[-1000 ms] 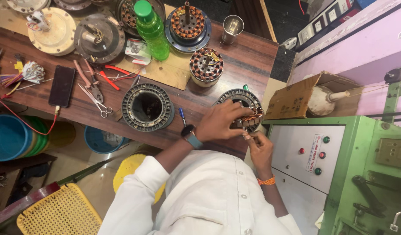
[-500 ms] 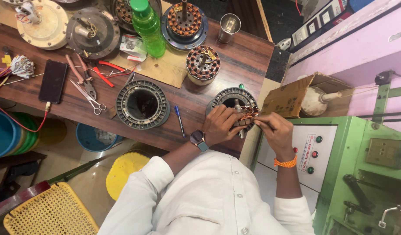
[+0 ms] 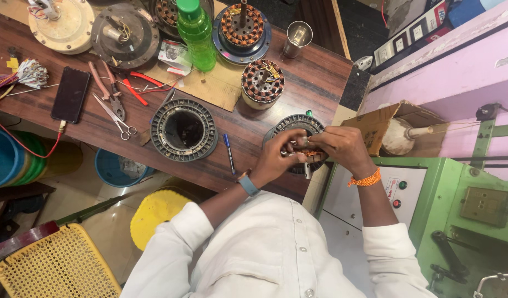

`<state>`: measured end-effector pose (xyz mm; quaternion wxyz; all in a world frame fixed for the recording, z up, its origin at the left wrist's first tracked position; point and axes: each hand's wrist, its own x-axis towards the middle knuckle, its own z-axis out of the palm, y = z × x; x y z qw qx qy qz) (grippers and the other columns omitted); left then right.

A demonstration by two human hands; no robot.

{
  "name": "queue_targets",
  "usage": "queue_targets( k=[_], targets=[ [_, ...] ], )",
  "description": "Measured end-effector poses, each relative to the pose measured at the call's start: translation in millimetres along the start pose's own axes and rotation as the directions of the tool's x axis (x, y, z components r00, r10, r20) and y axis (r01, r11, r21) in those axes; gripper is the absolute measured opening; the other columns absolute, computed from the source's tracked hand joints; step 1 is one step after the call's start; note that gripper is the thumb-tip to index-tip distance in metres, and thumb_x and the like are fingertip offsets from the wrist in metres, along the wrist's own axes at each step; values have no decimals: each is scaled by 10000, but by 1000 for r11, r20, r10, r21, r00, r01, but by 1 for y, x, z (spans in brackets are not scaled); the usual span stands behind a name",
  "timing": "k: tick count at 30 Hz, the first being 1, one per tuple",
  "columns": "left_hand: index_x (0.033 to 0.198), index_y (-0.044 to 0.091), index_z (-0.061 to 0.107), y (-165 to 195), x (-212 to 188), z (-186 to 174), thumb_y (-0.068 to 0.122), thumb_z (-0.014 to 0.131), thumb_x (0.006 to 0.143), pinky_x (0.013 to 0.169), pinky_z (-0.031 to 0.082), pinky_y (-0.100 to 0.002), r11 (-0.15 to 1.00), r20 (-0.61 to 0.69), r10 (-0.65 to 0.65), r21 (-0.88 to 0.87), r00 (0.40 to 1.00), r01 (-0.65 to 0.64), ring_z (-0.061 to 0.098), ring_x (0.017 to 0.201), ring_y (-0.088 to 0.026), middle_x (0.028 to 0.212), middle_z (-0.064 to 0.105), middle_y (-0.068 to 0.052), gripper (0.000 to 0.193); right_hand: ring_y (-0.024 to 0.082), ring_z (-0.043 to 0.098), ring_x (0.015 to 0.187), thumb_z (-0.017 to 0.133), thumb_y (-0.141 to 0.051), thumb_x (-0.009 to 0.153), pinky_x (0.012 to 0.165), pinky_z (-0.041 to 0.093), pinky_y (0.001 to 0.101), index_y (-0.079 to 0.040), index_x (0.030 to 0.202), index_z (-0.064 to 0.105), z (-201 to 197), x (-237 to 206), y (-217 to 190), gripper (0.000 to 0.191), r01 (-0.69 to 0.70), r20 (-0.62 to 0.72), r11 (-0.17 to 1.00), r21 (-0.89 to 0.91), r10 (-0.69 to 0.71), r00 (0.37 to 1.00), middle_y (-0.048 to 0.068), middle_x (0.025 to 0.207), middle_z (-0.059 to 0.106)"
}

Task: The person manipulates copper windings on a motor stator, using a screwdriver to adjust and secure the connections. The person continues to work on the stator, ensuring the windings are properly aligned and secured.

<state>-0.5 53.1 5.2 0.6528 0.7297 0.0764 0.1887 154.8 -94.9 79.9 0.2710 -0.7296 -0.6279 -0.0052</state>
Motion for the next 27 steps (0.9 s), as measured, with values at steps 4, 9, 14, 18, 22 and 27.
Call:
queue_targets(
  k=[4, 9, 14, 18, 22, 27],
  targets=[
    [1611, 185, 168, 0, 15, -4, 197, 781, 847, 941, 537, -269, 818, 177, -320, -445, 931, 366, 685, 1057, -84, 1159, 744, -71, 979, 191, 623, 601, 843, -138, 807, 555, 481, 336, -63, 838, 726, 2, 6, -9, 143, 9, -54, 1000, -16, -10, 998, 39, 719, 629],
    [1653, 183, 176, 2, 23, -7, 76, 745, 876, 911, 497, -307, 845, 328, -226, -404, 917, 352, 646, 1051, -129, 1155, 734, -131, 969, 182, 605, 581, 849, -123, 833, 539, 467, 333, -46, 844, 731, 5, -2, -30, 142, -116, -161, 993, -30, 110, 981, 54, 696, 615],
    [1608, 149, 284, -1, 24, -26, 34, 730, 923, 1012, 517, -297, 955, 365, -12, -272, 931, 118, 702, 1085, -138, 1094, 769, -113, 826, 141, 570, 581, 835, -99, 868, 531, 431, 309, -19, 873, 719, 25, -34, -74, 141, -338, -276, 934, 113, 356, 893, 57, 714, 621],
    [1499, 118, 411, -3, 23, -30, 74, 756, 917, 965, 575, -318, 989, 317, 142, -89, 938, -120, 754, 1073, -180, 1056, 790, -91, 678, 100, 496, 574, 806, -66, 883, 526, 378, 282, -1, 908, 734, 53, -59, -103, 100, -519, -331, 791, 324, 609, 721, 49, 704, 604],
    [1388, 124, 515, -8, 16, -29, 138, 764, 950, 897, 632, -337, 965, 284, 235, 45, 930, -258, 779, 1057, -216, 1098, 787, -88, 505, 76, 458, 561, 784, -59, 885, 519, 348, 267, 1, 893, 746, 72, -76, -102, 71, -619, -277, 659, 426, 747, 604, 39, 675, 617],
    [1329, 143, 546, -20, 5, -28, 120, 747, 967, 905, 639, -324, 934, 204, 311, 115, 928, -338, 783, 1077, -214, 1136, 780, -97, 415, 90, 476, 573, 782, -95, 902, 534, 376, 273, 8, 883, 729, 94, -90, -89, 117, -630, -238, 644, 434, 756, 610, 37, 689, 631]
  ],
)
